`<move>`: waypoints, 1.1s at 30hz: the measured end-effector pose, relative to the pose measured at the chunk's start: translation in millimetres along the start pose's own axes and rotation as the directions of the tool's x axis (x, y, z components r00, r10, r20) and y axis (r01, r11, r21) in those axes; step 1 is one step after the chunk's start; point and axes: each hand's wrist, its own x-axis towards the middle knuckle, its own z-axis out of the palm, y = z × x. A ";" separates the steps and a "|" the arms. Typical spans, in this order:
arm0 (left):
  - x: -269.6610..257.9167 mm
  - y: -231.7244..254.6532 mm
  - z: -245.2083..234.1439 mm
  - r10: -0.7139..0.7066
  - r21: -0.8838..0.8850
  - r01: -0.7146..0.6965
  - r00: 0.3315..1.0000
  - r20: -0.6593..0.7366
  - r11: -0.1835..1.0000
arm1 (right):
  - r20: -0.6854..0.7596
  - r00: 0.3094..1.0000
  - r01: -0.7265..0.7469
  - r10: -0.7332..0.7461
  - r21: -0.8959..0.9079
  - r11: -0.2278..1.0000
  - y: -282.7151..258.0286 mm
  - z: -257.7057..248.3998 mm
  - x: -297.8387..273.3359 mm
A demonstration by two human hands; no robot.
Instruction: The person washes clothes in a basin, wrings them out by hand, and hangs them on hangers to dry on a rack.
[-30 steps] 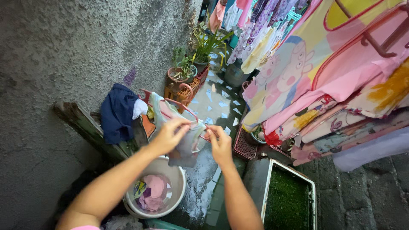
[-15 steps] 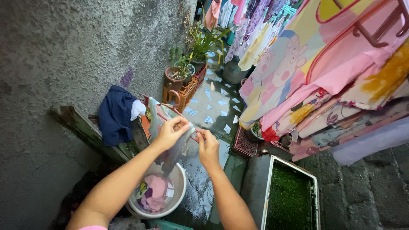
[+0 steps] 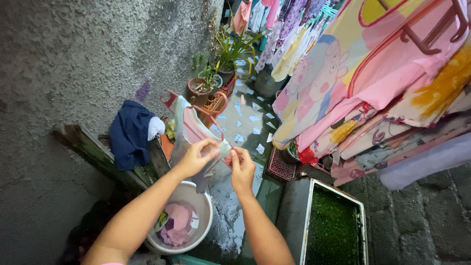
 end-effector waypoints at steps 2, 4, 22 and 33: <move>-0.1 15.3 1.9 0.425 0.547 -0.237 0.871 -0.246 0.803 | -0.014 1.000 -0.002 0.002 0.041 0.999 -2.7 -3.9 5.1; 1.9 37.5 -9.1 0.579 0.719 -0.221 0.759 -0.298 0.659 | -0.026 0.999 0.023 -0.022 0.018 1.000 -7.2 -7.7 6.9; 41.5 48.6 -51.5 0.577 0.697 -0.124 0.670 -0.466 0.707 | -0.027 0.993 0.108 -0.111 -0.089 0.990 -32.0 1.6 6.8; 22.1 52.1 -22.3 0.681 0.871 -0.091 0.664 -0.308 0.483 | -0.039 0.985 0.160 -0.167 -0.144 0.977 -43.8 3.4 21.3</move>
